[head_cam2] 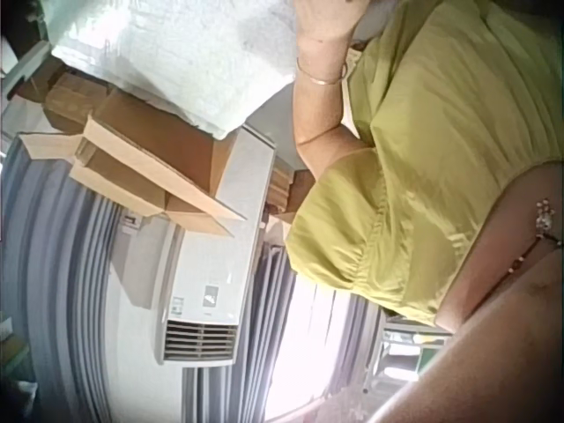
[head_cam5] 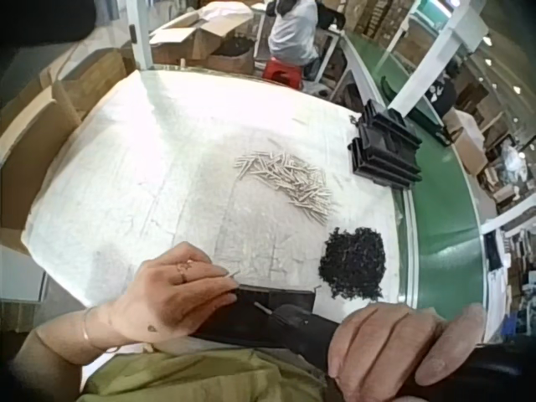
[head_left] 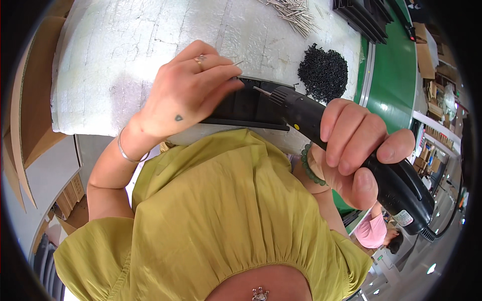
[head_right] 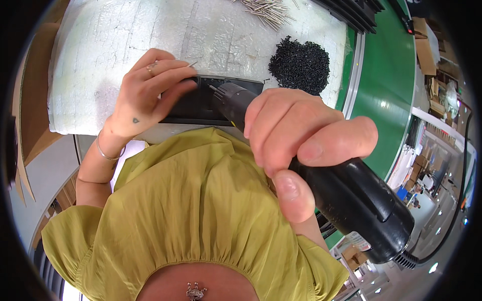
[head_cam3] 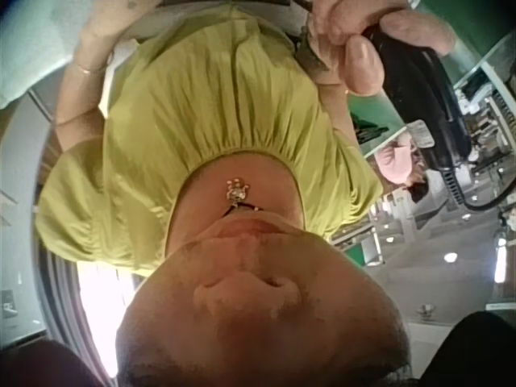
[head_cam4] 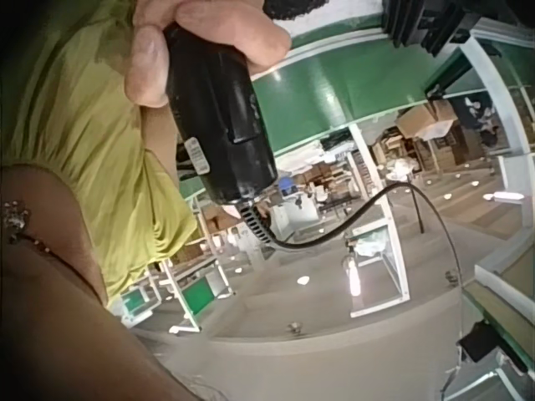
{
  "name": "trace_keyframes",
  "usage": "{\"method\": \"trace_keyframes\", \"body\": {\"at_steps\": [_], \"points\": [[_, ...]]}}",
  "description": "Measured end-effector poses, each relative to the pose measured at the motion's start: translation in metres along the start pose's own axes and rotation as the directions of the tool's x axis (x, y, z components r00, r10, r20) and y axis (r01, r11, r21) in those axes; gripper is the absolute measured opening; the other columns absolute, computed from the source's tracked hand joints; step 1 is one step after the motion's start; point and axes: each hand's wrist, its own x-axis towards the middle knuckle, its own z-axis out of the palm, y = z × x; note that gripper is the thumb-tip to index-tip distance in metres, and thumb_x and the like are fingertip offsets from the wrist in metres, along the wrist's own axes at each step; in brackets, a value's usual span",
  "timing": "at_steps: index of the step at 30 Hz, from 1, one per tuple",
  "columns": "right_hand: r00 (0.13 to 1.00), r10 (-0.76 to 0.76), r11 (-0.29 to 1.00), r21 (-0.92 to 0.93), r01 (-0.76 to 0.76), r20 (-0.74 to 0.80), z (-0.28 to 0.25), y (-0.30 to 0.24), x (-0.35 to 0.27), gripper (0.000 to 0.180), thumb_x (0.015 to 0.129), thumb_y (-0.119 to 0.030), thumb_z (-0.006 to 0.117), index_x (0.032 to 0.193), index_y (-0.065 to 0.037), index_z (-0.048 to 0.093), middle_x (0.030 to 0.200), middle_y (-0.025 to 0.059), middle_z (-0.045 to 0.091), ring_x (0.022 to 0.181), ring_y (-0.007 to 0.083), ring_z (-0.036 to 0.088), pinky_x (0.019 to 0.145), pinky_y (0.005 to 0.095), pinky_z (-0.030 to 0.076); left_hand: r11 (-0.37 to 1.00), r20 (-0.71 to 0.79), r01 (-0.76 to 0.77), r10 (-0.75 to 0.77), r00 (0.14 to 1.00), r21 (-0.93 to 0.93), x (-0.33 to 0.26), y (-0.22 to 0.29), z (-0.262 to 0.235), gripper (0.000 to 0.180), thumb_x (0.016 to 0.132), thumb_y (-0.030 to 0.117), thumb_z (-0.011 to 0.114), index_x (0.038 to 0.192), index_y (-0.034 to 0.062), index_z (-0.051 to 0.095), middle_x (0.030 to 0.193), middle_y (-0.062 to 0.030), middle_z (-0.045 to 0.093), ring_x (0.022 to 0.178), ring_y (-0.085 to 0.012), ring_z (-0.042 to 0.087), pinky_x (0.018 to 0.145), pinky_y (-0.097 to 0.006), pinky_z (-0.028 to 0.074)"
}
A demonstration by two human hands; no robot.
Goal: Assembling plastic components using an electric screwdriver.
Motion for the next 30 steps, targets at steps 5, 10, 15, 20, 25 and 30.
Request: {"method": "trace_keyframes", "body": {"at_steps": [5, 10, 15, 20, 25, 30], "points": [[1.0, -0.005, 0.999, -0.04, 0.004, -0.018, 0.001, -0.003, 0.004, 0.03, 0.078, -0.014, 0.055, 0.106, -0.012, 0.044, 0.067, -0.0021, 0.049, 0.056, 0.0105, 0.046, 0.06, 0.0288, 0.037, 0.999, 0.04, 0.03, -0.03, 0.999, 0.017, -0.008, 0.0, 0.001, 0.03, 0.067, -0.003, 0.065, 0.095, 0.0073, 0.065, 0.082, -0.0032, 0.064, 0.076, -0.0232, 0.06, 0.062, -0.032, 0.051], [0.999, 0.037, 0.997, -0.069, -0.038, -0.013, 0.003, 0.001, 0.005, 0.031, 0.077, -0.012, 0.053, 0.107, -0.011, 0.044, 0.066, -0.0013, 0.049, 0.056, 0.0112, 0.046, 0.06, 0.0297, 0.036, 0.997, -0.003, 0.067, -0.067, 0.998, 0.031, -0.02, 0.004, 0.016, 0.02, 0.068, -0.003, 0.066, 0.084, 0.0083, 0.063, 0.071, -0.0013, 0.06, 0.07, -0.0212, 0.06, 0.053, -0.031, 0.049], [0.998, 0.05, 0.997, -0.057, -0.048, 0.03, -0.001, 0.01, 0.005, 0.032, 0.077, -0.013, 0.052, 0.108, -0.011, 0.044, 0.066, -0.0008, 0.049, 0.055, 0.0116, 0.045, 0.06, 0.0302, 0.036, 0.997, -0.111, 0.064, -0.059, 0.992, 0.038, -0.017, 0.003, 0.023, 0.016, 0.066, 0.0, 0.068, 0.077, 0.0088, 0.061, 0.07, 0.0004, 0.059, 0.07, -0.0192, 0.059, 0.052, -0.03, 0.048], [0.999, 0.041, 0.997, -0.061, -0.039, 0.036, -0.002, 0.015, 0.006, 0.032, 0.077, -0.013, 0.052, 0.108, -0.012, 0.044, 0.066, -0.0008, 0.048, 0.055, 0.0116, 0.044, 0.06, 0.0307, 0.036, 0.997, -0.121, 0.062, -0.057, 0.991, 0.045, -0.017, 0.003, 0.024, 0.017, 0.064, 0.001, 0.069, 0.076, 0.0093, 0.061, 0.07, 0.0013, 0.059, 0.069, -0.0183, 0.059, 0.052, -0.029, 0.048], [0.999, 0.019, 0.998, -0.06, -0.017, 0.036, -0.003, 0.018, 0.006, 0.032, 0.078, -0.013, 0.051, 0.109, -0.012, 0.043, 0.066, -0.0006, 0.048, 0.054, 0.0118, 0.043, 0.058, 0.0303, 0.035, 0.996, -0.1, 0.074, -0.069, 0.993, 0.045, -0.017, 0.003, 0.024, 0.016, 0.063, 0.002, 0.07, 0.074, 0.0093, 0.06, 0.069, 0.0009, 0.058, 0.069, -0.0182, 0.058, 0.051, -0.03, 0.048], [0.999, 0.042, 0.997, -0.067, -0.04, 0.031, -0.003, 0.021, 0.006, 0.032, 0.077, -0.013, 0.051, 0.108, -0.011, 0.042, 0.066, 0.0002, 0.048, 0.054, 0.0121, 0.043, 0.058, 0.0306, 0.036, 0.995, -0.087, 0.093, -0.09, 0.992, 0.031, -0.014, 0.007, 0.021, 0.017, 0.063, -0.002, 0.07, 0.075, 0.0073, 0.062, 0.069, -0.0017, 0.059, 0.068, -0.0196, 0.058, 0.052, -0.03, 0.048]]}}
